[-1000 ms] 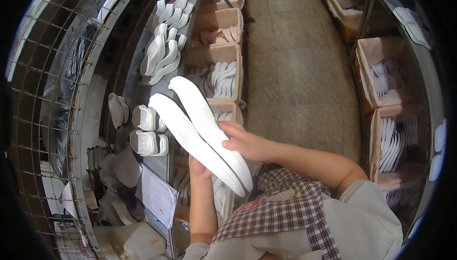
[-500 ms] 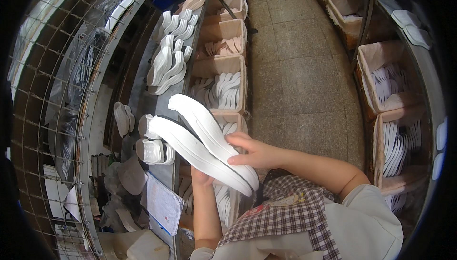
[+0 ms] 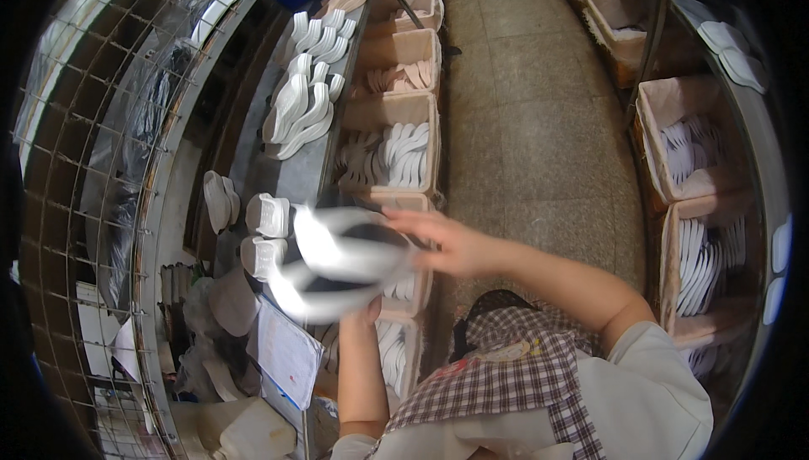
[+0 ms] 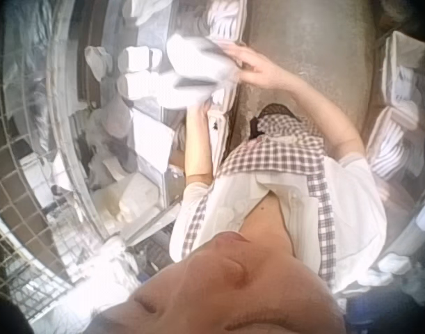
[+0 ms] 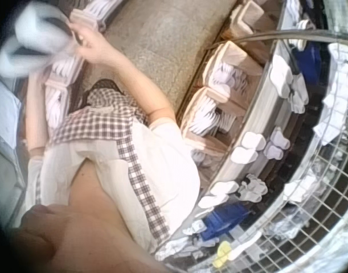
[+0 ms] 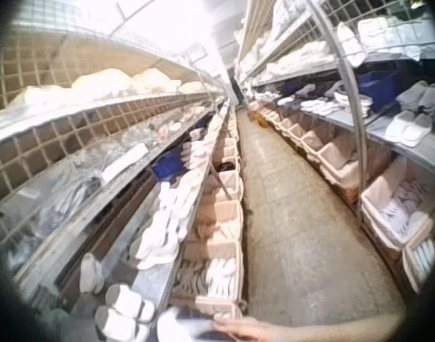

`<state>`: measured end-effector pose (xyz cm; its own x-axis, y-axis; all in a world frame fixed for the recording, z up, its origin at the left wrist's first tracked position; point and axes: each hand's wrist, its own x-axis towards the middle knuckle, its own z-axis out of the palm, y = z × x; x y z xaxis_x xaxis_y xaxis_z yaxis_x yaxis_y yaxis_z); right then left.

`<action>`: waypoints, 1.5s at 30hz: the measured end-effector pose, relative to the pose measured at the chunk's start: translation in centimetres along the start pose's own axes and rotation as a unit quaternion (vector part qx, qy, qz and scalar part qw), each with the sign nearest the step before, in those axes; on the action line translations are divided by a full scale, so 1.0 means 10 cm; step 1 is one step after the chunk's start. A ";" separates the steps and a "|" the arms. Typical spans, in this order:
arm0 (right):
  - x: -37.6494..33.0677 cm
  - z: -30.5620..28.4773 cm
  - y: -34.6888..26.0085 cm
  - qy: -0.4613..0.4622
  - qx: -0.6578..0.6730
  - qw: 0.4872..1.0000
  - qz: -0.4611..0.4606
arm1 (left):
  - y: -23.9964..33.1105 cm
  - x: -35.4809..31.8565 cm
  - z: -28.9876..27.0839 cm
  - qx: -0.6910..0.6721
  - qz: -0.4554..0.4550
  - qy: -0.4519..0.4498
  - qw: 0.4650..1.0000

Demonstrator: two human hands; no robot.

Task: The person picks up pairs of pink and white slippers from a bin, turns them over to view the soles, and places them on a metal shelf. The person repeats this process for multiple pairs, occasionally using a small red tool to poke the sole of a slipper.

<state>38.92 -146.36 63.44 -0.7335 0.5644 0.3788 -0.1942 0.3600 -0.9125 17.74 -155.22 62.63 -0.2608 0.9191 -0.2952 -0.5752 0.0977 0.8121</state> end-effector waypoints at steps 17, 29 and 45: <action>-0.19 0.32 -0.02 0.109 0.488 0.848 0.176 | -0.11 -0.13 0.25 -0.144 0.033 -0.103 0.984; -0.29 0.26 -0.05 0.148 0.603 0.773 0.131 | -0.02 -0.05 0.10 -0.411 -0.010 -0.376 0.830; 0.06 0.50 -0.32 -0.044 0.021 0.990 -0.134 | -0.21 -0.41 -0.09 -0.451 -0.047 -0.222 0.863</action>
<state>35.86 -150.93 65.79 -0.7056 0.3851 0.5949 -0.4155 0.4552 -0.7875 19.33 -159.54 61.71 0.0284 0.9985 0.0462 -0.9995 0.0278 0.0132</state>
